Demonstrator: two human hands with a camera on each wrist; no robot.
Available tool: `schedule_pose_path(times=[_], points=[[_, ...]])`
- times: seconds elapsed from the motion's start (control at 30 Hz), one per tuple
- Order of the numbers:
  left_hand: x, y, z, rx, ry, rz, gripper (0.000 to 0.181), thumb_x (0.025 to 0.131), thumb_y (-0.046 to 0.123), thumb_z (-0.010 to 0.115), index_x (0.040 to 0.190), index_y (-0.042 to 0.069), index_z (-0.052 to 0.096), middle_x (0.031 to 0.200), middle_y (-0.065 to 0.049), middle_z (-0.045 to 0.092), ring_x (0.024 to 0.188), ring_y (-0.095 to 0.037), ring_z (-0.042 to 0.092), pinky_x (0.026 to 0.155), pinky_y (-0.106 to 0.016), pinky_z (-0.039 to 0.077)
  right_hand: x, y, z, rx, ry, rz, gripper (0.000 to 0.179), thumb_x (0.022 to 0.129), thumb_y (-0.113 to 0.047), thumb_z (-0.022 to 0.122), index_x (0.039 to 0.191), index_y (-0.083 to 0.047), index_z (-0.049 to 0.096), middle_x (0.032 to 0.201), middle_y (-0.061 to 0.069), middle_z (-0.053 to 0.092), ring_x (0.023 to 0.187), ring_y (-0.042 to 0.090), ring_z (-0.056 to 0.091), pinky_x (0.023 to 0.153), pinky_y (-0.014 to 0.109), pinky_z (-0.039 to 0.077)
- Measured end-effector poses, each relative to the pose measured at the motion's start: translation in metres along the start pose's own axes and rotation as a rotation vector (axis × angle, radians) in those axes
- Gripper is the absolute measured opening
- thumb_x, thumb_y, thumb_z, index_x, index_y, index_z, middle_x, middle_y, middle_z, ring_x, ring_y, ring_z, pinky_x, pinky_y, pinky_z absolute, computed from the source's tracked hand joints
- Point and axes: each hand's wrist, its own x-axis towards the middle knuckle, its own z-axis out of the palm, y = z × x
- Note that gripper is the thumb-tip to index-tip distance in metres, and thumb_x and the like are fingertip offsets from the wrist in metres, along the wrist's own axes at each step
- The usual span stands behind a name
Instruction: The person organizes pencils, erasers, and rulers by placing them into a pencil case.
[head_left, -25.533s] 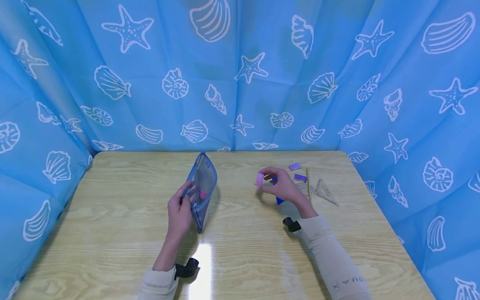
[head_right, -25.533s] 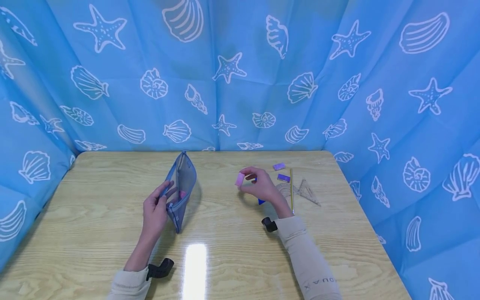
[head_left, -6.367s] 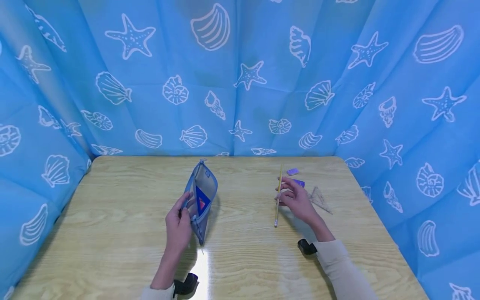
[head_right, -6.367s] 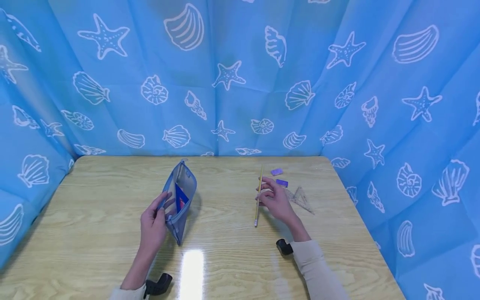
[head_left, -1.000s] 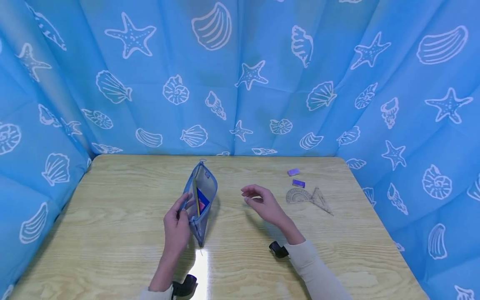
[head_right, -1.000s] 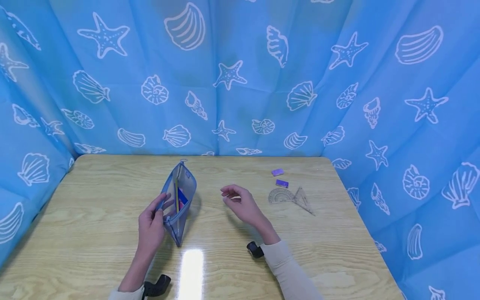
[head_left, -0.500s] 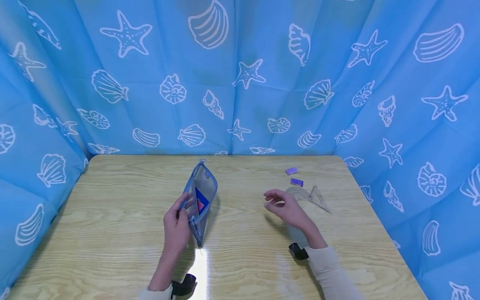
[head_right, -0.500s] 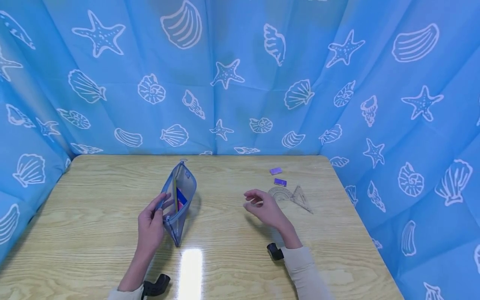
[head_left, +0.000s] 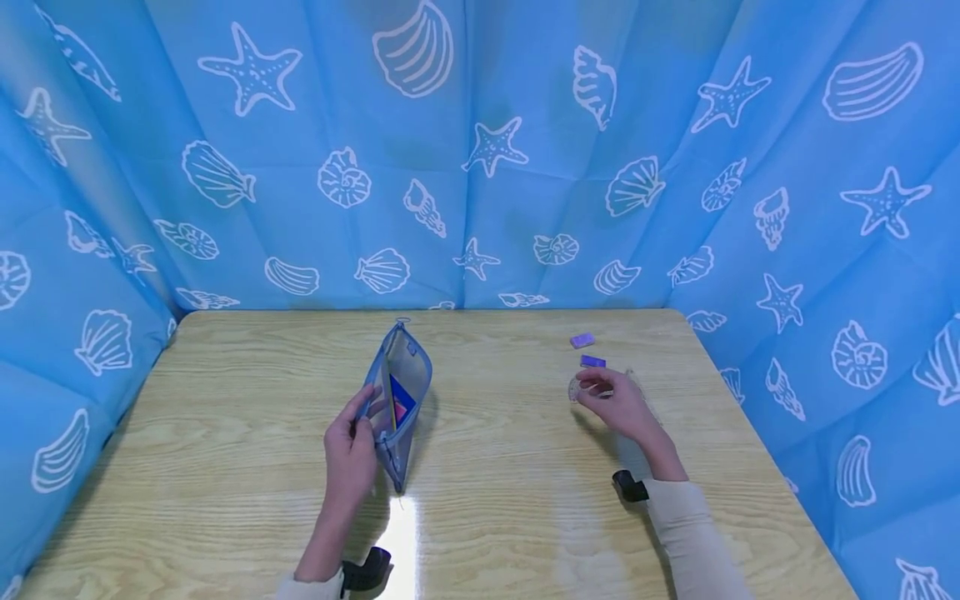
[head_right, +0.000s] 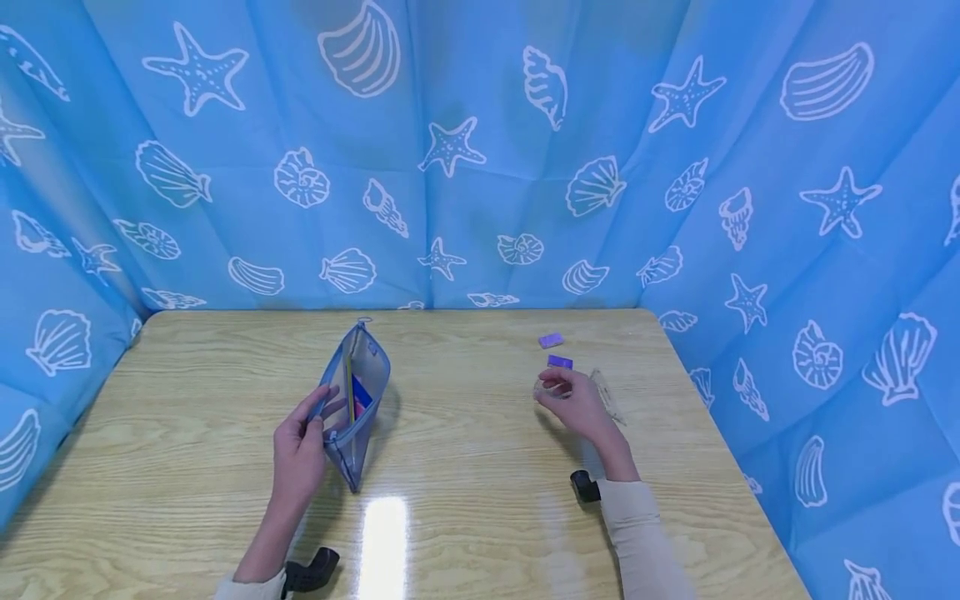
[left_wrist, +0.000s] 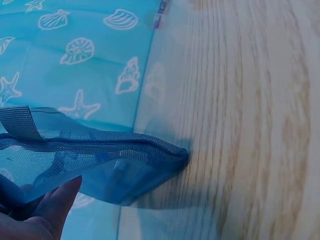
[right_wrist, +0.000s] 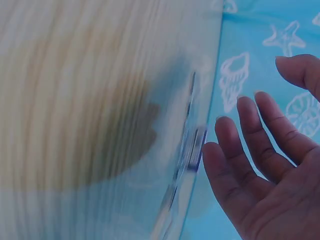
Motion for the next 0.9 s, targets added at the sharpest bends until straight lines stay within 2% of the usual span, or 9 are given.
schedule_pose_path(times=[0.13,0.23,0.37,0.47,0.67,0.9], points=[[0.001,0.001,-0.001,0.003,-0.011,-0.002,0.051,0.099,-0.010,0.029,0.147,-0.009,0.044,0.145,-0.027,0.053,0.128,-0.043,0.058,0.101,-0.037,0.057,0.005,0.013,-0.013,-0.059,0.011,0.019,0.030,0.096,-0.016,0.069,0.120,0.003,0.069,0.113,0.020,0.070,0.100,0.033,0.066,0.085,0.037,0.059],[0.002,0.001,-0.002,0.001,-0.013,-0.003,0.050,0.099,-0.011,0.029,0.147,-0.009,0.044,0.146,-0.027,0.053,0.128,-0.043,0.057,0.101,-0.037,0.057,0.009,0.021,-0.022,-0.093,0.017,0.038,0.030,0.096,-0.017,0.069,0.118,0.003,0.070,0.111,0.020,0.071,0.099,0.033,0.067,0.083,0.038,0.059],[0.002,0.001,-0.002,0.003,-0.012,-0.002,0.050,0.098,-0.011,0.029,0.146,-0.010,0.045,0.145,-0.027,0.053,0.128,-0.044,0.057,0.101,-0.037,0.057,0.014,0.027,-0.032,-0.150,0.019,0.092,0.033,0.096,-0.020,0.068,0.120,0.003,0.069,0.111,0.021,0.071,0.098,0.032,0.067,0.078,0.035,0.059],[0.002,0.000,-0.001,0.001,-0.008,0.002,0.050,0.098,-0.011,0.029,0.145,-0.011,0.045,0.145,-0.028,0.053,0.128,-0.045,0.057,0.101,-0.037,0.057,0.019,0.029,-0.038,-0.183,0.019,0.140,0.036,0.097,-0.023,0.066,0.121,0.004,0.067,0.111,0.021,0.070,0.101,0.034,0.066,0.080,0.040,0.059],[0.002,-0.002,-0.001,-0.001,-0.001,0.014,0.051,0.097,-0.012,0.028,0.145,-0.012,0.046,0.144,-0.029,0.054,0.127,-0.046,0.057,0.099,-0.037,0.058,0.027,0.033,-0.043,-0.237,0.019,0.205,0.039,0.096,-0.025,0.065,0.120,0.006,0.067,0.110,0.023,0.068,0.100,0.036,0.063,0.085,0.049,0.056],[0.002,-0.005,0.000,0.009,-0.006,0.021,0.051,0.098,-0.011,0.029,0.145,-0.010,0.046,0.145,-0.027,0.053,0.128,-0.045,0.057,0.100,-0.039,0.058,0.036,0.038,-0.041,-0.235,-0.003,0.240,0.039,0.095,-0.023,0.064,0.119,0.008,0.066,0.110,0.023,0.068,0.098,0.033,0.065,0.085,0.044,0.059]])
